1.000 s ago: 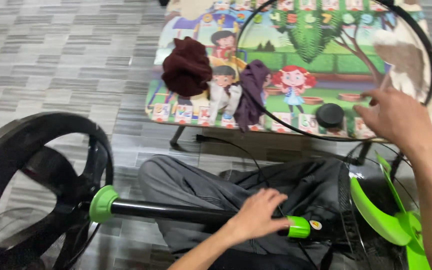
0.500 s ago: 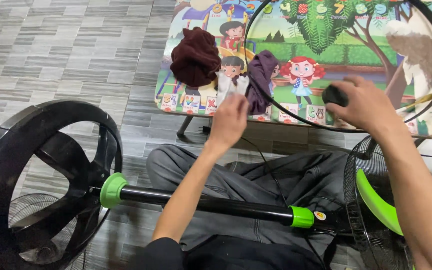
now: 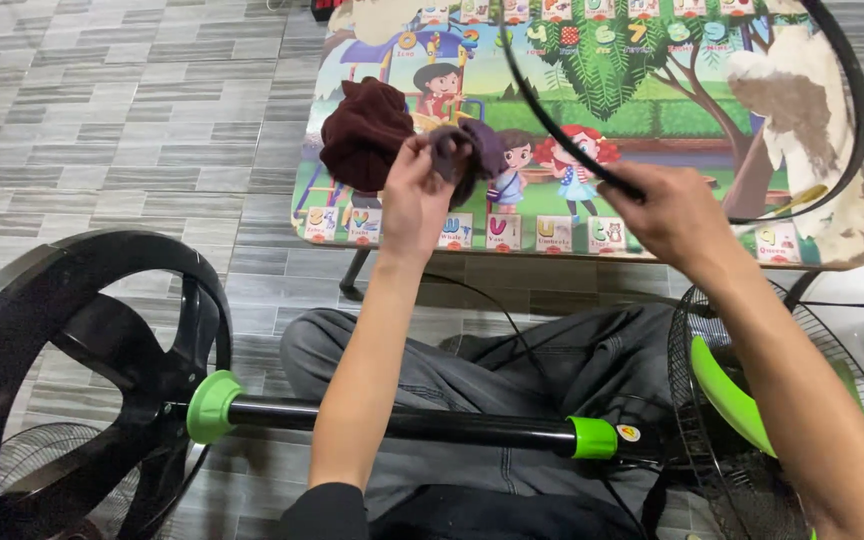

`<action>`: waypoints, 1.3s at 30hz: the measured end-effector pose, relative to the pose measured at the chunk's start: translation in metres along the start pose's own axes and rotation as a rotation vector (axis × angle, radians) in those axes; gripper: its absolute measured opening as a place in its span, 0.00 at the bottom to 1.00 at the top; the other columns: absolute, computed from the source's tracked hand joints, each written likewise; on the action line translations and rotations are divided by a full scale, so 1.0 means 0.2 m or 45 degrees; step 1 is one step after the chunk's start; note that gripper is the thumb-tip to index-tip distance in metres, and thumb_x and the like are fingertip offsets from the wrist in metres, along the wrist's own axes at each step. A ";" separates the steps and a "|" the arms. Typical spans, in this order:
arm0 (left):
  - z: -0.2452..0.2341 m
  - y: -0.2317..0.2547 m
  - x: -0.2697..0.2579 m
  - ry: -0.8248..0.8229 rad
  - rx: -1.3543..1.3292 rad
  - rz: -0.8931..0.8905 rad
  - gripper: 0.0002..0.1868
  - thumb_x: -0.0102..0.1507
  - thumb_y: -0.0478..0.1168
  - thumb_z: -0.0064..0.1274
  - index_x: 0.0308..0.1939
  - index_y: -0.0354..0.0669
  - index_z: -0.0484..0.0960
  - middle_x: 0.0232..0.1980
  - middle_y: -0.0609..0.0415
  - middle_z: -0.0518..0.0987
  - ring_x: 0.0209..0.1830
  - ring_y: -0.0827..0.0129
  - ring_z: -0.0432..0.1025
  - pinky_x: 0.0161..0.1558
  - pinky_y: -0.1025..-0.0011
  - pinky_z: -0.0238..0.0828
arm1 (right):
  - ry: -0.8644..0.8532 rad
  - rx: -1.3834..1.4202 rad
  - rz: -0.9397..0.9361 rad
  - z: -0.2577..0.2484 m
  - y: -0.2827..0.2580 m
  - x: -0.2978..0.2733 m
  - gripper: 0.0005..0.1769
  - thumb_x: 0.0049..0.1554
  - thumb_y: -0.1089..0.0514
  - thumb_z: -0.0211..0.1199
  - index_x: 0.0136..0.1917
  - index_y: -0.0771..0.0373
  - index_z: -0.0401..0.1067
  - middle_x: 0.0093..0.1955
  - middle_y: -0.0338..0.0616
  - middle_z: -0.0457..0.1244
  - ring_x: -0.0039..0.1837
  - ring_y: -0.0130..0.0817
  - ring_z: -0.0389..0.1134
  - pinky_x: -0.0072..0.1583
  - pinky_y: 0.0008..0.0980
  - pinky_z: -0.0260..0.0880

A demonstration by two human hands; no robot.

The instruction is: Disassembling and cleaning an electric fan using a cloth and a brush

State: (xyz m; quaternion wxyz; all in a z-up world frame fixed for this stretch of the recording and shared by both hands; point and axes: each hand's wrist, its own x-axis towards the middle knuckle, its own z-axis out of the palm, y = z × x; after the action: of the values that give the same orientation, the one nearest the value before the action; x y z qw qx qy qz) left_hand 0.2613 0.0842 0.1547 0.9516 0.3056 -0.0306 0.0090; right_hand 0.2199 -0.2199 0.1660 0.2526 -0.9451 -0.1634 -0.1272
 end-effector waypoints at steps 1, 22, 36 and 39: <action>0.02 0.01 0.03 0.001 -0.003 -0.003 0.04 0.71 0.32 0.43 0.45 0.41 0.74 0.41 0.48 0.78 0.51 0.57 0.78 0.62 0.57 0.72 | -0.002 -0.003 0.003 -0.01 0.01 -0.01 0.13 0.61 0.51 0.66 0.60 0.44 0.78 0.51 0.43 0.72 0.57 0.49 0.72 0.56 0.50 0.73; 0.46 0.31 0.26 -0.433 0.040 -0.181 0.08 0.65 0.33 0.49 0.38 0.28 0.81 0.32 0.50 0.72 0.30 0.66 0.69 0.50 0.60 0.78 | -0.043 -0.034 -0.138 0.07 -0.18 0.12 0.41 0.62 0.46 0.66 0.78 0.70 0.58 0.64 0.67 0.58 0.54 0.56 0.67 0.49 0.52 0.77; -0.26 0.08 -0.26 -0.912 2.065 -0.934 0.21 0.61 0.53 0.48 0.36 0.39 0.85 0.29 0.56 0.82 0.27 0.72 0.77 0.32 0.75 0.74 | 0.194 0.971 0.092 -0.15 -0.29 0.09 0.10 0.83 0.71 0.49 0.73 0.68 0.67 0.67 0.41 0.64 0.62 0.24 0.62 0.66 0.21 0.62; -0.97 -0.40 -0.34 -0.953 2.910 -1.189 0.24 0.63 0.52 0.50 0.55 0.38 0.82 0.48 0.47 0.85 0.43 0.57 0.79 0.47 0.60 0.77 | 0.215 0.687 0.191 -0.19 -0.22 0.03 0.11 0.91 0.60 0.53 0.75 0.72 0.69 0.60 0.45 0.63 0.55 0.27 0.61 0.56 0.24 0.61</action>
State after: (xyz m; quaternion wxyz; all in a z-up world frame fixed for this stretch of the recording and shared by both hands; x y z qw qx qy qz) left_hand 0.2071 0.1317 -0.0536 -0.0017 0.9078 -0.1599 -0.3877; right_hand 0.2024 -0.2019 0.2196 0.5161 -0.8394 -0.0995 -0.1384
